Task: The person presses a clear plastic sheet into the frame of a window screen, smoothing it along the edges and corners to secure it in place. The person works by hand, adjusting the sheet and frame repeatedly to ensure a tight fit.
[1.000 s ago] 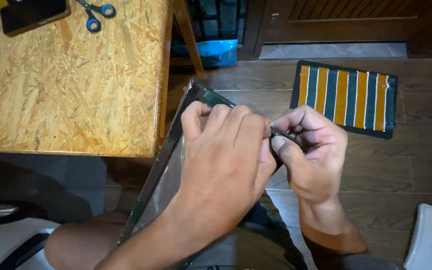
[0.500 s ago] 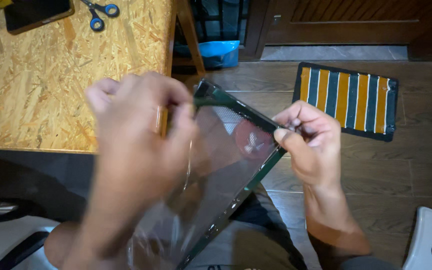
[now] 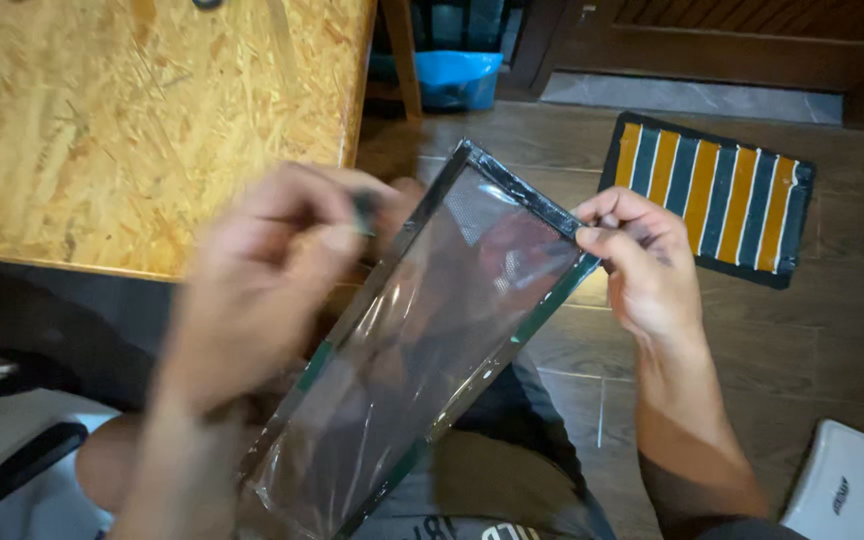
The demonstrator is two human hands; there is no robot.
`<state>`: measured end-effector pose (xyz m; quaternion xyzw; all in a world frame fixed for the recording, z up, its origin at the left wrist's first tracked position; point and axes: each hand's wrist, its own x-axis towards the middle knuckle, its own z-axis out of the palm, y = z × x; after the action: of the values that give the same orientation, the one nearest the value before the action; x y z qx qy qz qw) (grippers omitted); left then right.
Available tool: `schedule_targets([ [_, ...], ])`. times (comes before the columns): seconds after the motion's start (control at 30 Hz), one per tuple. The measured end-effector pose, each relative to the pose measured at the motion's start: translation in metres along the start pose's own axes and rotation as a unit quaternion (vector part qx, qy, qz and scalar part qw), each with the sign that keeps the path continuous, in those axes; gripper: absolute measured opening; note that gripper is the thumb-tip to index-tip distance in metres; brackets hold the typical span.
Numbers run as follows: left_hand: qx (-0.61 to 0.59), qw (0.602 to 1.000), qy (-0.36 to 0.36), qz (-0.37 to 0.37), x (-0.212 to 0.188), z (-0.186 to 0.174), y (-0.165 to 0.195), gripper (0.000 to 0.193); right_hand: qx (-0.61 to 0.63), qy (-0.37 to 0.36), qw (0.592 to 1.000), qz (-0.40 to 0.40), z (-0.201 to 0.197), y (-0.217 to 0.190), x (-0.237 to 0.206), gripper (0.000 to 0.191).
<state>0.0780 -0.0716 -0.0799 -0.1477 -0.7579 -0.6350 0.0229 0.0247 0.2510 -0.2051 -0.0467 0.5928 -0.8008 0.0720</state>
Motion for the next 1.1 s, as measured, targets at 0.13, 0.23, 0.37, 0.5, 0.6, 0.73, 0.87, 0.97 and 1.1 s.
schedule_targets([
  [0.13, -0.168, 0.983, -0.052, -0.054, 0.003, 0.044, -0.026, 0.002, -0.029, -0.016, 0.999, 0.008, 0.000, -0.009, 0.003, 0.025],
  [0.23, -0.194, 0.976, -0.069, -0.075, 0.003, 0.075, -0.037, 0.002, -0.023, -0.024, 0.999, 0.029, -0.004, -0.014, 0.009, 0.039],
  [0.37, -0.187, 0.969, -0.075, -0.139, -0.010, 0.097, -0.045, 0.002, -0.056, -0.041, 0.997, 0.021, -0.014, -0.006, 0.006, 0.026],
  [0.5, -0.208, 0.960, -0.078, -0.172, -0.028, 0.108, -0.047, 0.002, -0.063, -0.075, 0.992, 0.074, -0.017, 0.003, -0.006, 0.036],
  [0.6, -0.205, 0.939, -0.089, -0.262, -0.040, 0.119, -0.054, 0.005, -0.130, -0.104, 0.983, 0.074, -0.011, 0.002, -0.014, 0.042],
  [0.73, -0.195, 0.928, -0.069, -0.311, -0.062, 0.137, -0.067, 0.007, -0.370, -0.109, 0.909, -0.157, -0.005, -0.009, -0.041, 0.040],
  [0.87, -0.288, 0.911, -0.033, -0.295, -0.084, 0.153, -0.078, 0.009, -0.328, -0.214, 0.903, -0.177, -0.001, -0.003, -0.076, 0.027],
  [0.97, -0.358, 0.881, -0.025, -0.307, -0.088, 0.160, -0.084, 0.012, -0.333, -0.190, 0.905, -0.185, 0.001, 0.007, -0.096, 0.024],
  [1.1, -0.385, 0.852, -0.034, -0.354, -0.096, 0.157, -0.079, 0.022, -0.382, -0.085, 0.911, -0.128, -0.014, 0.028, -0.096, 0.017],
])
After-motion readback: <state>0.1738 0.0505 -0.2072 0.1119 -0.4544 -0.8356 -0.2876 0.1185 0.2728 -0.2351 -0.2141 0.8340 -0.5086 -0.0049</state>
